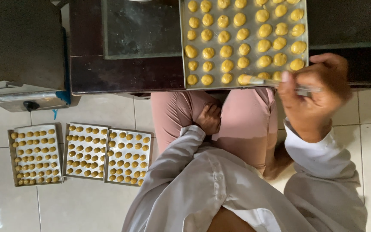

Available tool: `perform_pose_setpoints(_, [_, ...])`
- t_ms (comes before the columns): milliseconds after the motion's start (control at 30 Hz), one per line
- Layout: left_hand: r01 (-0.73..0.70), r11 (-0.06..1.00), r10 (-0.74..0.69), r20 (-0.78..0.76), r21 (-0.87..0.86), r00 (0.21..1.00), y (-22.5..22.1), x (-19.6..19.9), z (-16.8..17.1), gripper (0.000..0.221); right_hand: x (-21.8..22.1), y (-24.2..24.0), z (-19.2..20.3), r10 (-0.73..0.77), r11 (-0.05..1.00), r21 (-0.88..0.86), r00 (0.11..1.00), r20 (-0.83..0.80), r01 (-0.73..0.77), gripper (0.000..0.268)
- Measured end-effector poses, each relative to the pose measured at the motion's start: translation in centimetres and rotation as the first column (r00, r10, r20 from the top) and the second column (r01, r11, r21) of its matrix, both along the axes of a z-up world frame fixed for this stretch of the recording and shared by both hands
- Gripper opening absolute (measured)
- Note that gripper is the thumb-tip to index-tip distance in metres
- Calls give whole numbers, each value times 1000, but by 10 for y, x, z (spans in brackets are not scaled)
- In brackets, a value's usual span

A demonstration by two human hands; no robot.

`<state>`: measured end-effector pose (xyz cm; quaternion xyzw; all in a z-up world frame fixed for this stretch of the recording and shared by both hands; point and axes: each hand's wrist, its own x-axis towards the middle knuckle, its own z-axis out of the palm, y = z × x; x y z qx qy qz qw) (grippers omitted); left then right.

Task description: Brushing egg wash onto small dough balls on a baking tray using a pastry brush.

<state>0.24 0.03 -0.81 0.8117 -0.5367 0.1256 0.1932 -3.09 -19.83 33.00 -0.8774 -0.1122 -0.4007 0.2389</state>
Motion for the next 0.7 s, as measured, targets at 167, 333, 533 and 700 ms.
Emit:
perform_pose_setpoints(167, [1,1000,-1,-10,25,1000,-2,-1,-5,28,-5,-9,-1,-35,997,64,998,-52,38,33])
perform_pose_setpoints(333, [-1,999,1,-9,42,1000,-1,-2,-9,28,-1,-5,-15,23,992,125,999,-48,-16,31])
perform_pose_setpoints(533, [-13,999,13,-2,30,1000,0,-4,-4,27,-10,-26,-32,-36,973,225,996,-76,52,34])
perform_pose_setpoints(700, [-4,999,4,6,34,1000,0,-2,-7,27,-17,-18,-30,12,978,210,994,-107,11,22])
